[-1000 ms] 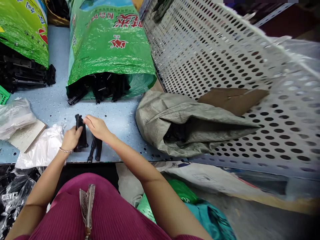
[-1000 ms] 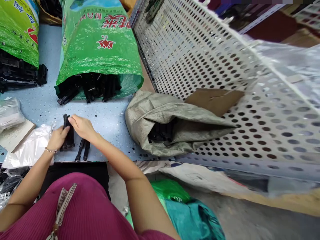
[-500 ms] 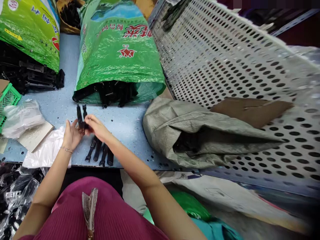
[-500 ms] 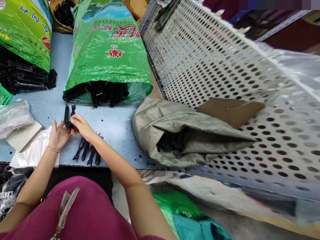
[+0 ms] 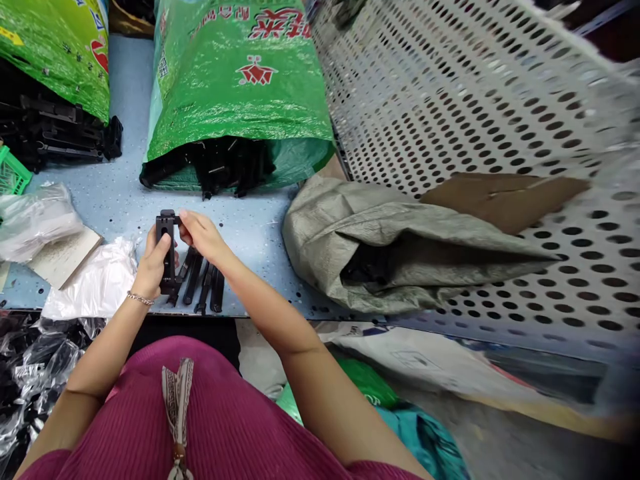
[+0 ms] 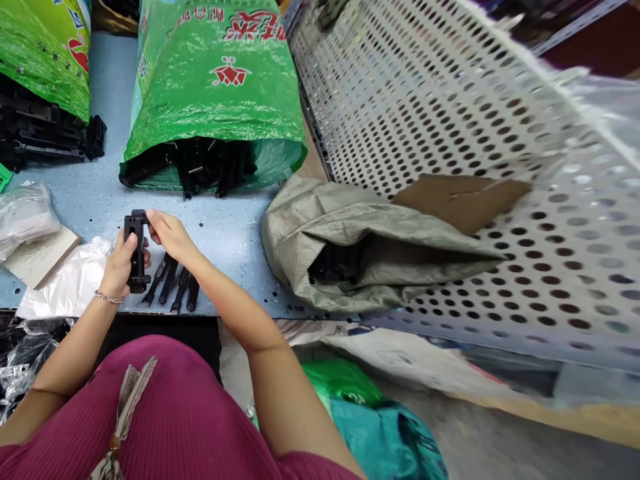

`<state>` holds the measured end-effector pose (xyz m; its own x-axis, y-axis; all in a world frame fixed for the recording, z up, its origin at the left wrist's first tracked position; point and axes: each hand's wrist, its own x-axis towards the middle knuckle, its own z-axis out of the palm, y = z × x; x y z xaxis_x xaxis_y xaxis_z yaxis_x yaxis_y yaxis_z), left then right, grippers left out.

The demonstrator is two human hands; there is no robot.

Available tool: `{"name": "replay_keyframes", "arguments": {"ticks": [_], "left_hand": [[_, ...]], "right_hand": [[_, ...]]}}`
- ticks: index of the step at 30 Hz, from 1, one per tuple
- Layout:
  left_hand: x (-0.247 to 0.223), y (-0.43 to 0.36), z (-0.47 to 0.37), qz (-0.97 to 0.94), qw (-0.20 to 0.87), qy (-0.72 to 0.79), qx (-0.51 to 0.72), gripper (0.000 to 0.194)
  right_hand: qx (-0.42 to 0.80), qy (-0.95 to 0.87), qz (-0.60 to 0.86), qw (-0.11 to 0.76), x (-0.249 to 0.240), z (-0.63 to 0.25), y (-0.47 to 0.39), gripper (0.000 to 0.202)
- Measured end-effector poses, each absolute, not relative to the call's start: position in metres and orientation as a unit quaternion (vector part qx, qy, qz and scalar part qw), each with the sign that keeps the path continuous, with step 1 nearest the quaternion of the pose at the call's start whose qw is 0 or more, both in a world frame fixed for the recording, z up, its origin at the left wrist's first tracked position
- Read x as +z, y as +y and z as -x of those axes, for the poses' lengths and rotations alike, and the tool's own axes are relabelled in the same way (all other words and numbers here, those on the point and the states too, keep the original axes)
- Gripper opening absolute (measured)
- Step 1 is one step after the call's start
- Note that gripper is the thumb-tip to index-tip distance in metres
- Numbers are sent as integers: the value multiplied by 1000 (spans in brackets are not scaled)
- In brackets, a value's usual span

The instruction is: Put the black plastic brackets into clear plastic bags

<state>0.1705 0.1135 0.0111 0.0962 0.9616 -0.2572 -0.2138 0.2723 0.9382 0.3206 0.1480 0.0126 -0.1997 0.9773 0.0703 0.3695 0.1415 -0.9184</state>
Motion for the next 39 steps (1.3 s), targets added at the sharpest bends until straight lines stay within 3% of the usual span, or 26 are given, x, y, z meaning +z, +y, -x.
{"name": "replay_keyframes", "arguments": {"ticks": [2,8,12,15,18,20,22,24,26,29,31,35,37,39], "left_hand": [[14,119,-167,-348,641,494,474,56],[11,124,-170,-288,671,485,481,54],[6,124,-172,-211,725,508,414,56],[5,113,-171,-250,700,517,425,58],[-1,98,-163,-431,464,487,601,62],[-8,94,-152,-543,288,441,654,86],[-15,98,-140,-592,244,442,628,105],[-25,106,-132,-570,330,497,564,96],[-37,112,-132,-518,435,558,482,73],[-58,109,-145,-537,457,601,376,52],[-68,103,-154,-613,389,599,338,49],[-65,101,-156,-689,269,591,321,52],[-54,109,-153,-678,271,587,349,53],[-40,121,-154,-634,343,562,407,57]], "right_hand": [[419,-695,472,343,7,-316,124,59],[151,-840,438,284,-13,-315,78,49],[113,-894,352,251,-8,-326,95,51],[223,-865,353,277,-5,-322,97,56],[447,-734,398,321,-9,-307,86,59],[571,-662,390,290,-10,-300,85,60],[588,-671,392,224,-7,-302,99,59],[468,-719,485,168,-1,-313,130,52],[263,-711,639,129,1,-328,170,44],[136,-616,773,70,-3,-349,228,49],[153,-585,793,75,-7,-359,253,43],[276,-541,774,180,-9,-371,256,22],[348,-518,749,221,-8,-371,233,34],[423,-509,704,259,-5,-365,195,45]]}}
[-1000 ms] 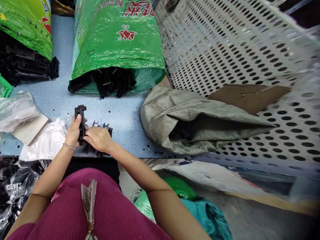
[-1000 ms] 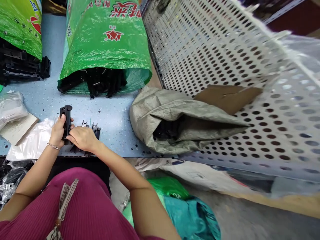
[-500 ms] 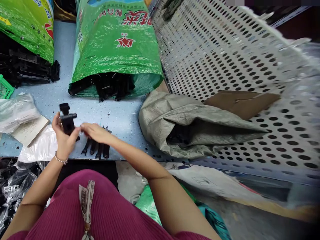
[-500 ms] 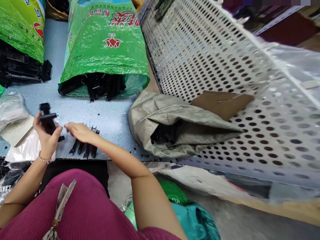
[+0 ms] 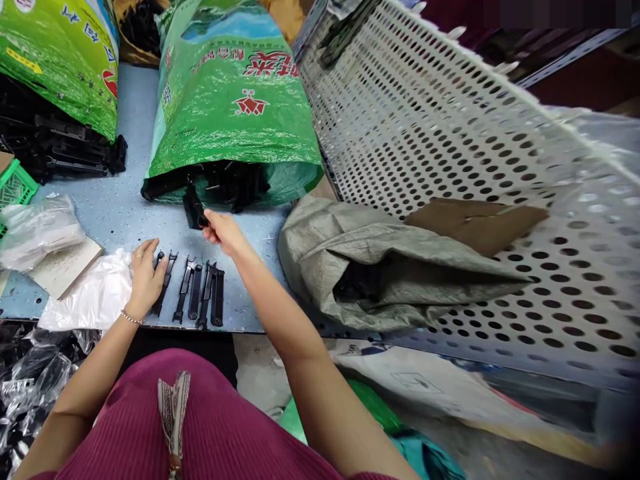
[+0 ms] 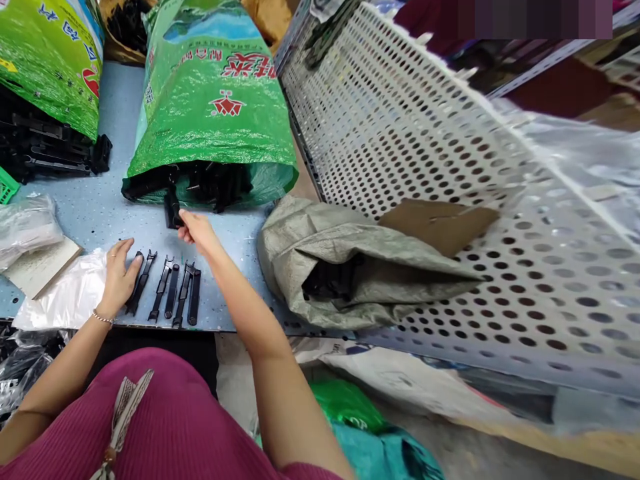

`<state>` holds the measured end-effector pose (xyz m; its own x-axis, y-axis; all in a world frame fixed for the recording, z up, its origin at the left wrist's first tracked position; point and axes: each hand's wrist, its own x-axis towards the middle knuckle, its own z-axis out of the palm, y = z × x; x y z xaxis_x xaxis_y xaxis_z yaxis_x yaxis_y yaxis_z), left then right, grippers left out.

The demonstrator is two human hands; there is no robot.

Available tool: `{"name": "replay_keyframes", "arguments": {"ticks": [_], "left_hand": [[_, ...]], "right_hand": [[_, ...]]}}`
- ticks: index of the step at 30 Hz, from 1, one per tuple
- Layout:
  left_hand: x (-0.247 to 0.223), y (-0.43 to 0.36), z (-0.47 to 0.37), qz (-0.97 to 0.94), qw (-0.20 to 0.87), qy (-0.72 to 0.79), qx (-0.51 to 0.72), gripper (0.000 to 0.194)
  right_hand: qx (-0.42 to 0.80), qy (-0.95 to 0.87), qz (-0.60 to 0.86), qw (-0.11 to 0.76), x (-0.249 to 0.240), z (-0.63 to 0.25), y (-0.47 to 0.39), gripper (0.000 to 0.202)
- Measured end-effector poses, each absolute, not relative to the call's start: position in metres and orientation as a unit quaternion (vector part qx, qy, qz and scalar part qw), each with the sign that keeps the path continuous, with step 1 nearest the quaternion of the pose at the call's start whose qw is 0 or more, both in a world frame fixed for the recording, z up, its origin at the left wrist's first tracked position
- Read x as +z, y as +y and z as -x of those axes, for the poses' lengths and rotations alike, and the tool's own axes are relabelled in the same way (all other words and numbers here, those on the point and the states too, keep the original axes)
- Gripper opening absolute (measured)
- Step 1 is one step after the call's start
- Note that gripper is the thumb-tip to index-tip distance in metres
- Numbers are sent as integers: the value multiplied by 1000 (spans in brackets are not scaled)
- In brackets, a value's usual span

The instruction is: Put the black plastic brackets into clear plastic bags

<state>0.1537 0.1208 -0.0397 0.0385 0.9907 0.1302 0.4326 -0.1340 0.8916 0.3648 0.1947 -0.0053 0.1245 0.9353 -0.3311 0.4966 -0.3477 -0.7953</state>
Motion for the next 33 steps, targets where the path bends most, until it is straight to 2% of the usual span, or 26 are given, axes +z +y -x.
{"name": "replay_keyframes", "arguments": {"ticks": [2,4,5,7,11,14,18,23,26,28,30,33], "left_hand": [[-23,132,-160,-543,470,517,466,68],[-6,138,-167,-439,583,478,489,75],[2,138,-170,-403,621,466,485,75],[16,134,-172,-372,673,449,456,67],[31,114,-167,-347,758,381,399,51],[35,104,-165,-329,783,358,388,47],[36,106,-162,-359,717,418,427,52],[27,122,-154,-404,644,480,437,39],[18,138,-140,-516,508,522,451,47],[10,147,-127,-595,385,562,427,55],[-1,150,-117,-644,309,604,353,55],[-23,137,-119,-654,303,636,276,42]], "right_hand": [[546,-489,596,327,0,-354,149,47],[603,-538,498,315,8,-343,109,51],[590,-581,475,298,14,-339,96,52],[478,-665,494,293,24,-337,86,52],[175,-757,545,315,25,-348,119,53],[161,-801,498,291,12,-350,143,58],[290,-764,493,300,1,-335,124,64],[320,-775,476,264,-6,-309,69,56],[467,-691,484,267,-14,-312,70,54],[515,-640,486,300,-18,-324,91,54],[469,-628,526,329,-19,-336,125,50],[308,-676,592,312,-18,-339,193,29]]}}
